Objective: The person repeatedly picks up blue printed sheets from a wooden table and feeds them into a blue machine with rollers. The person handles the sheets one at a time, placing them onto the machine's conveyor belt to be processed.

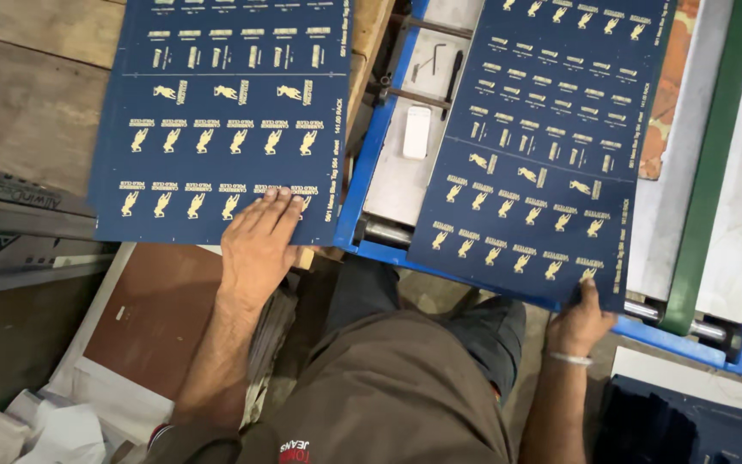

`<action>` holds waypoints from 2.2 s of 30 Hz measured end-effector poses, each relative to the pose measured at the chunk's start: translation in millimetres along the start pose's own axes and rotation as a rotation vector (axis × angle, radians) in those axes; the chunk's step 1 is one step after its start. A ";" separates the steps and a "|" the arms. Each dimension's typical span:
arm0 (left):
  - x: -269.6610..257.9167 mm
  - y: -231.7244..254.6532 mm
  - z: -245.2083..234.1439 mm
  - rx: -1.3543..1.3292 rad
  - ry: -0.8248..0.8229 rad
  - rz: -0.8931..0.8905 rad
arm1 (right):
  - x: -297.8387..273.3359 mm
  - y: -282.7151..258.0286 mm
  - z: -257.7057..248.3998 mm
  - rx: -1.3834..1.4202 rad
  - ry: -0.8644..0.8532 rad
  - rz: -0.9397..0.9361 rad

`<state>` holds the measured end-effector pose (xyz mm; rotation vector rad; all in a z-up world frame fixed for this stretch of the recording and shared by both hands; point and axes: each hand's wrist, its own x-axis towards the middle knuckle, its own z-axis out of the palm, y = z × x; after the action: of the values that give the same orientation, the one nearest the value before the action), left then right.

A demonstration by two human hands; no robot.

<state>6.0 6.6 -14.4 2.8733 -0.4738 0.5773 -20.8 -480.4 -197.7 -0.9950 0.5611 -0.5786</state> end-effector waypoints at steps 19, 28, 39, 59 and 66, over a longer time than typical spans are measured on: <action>23.9 36.7 -0.6 -0.274 0.040 -0.109 | -84.5 -17.5 122.8 -0.219 -0.816 0.517; 32.0 119.5 12.3 -0.222 -0.337 0.143 | -94.6 -8.5 156.6 0.058 -0.422 0.713; 16.7 -9.7 -0.3 0.138 -0.095 0.042 | 33.7 -14.9 12.6 0.045 0.009 0.106; 4.4 5.6 0.3 0.039 0.053 -0.014 | -61.8 -5.1 -50.1 -0.112 0.087 0.057; 3.8 4.9 -1.4 0.012 0.033 -0.021 | -2.7 4.7 -11.7 -0.074 0.067 0.079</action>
<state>7.2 1.3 -11.0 2.8717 -0.4363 0.6254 -29.8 -483.7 -206.4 -1.0218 0.6824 -0.5251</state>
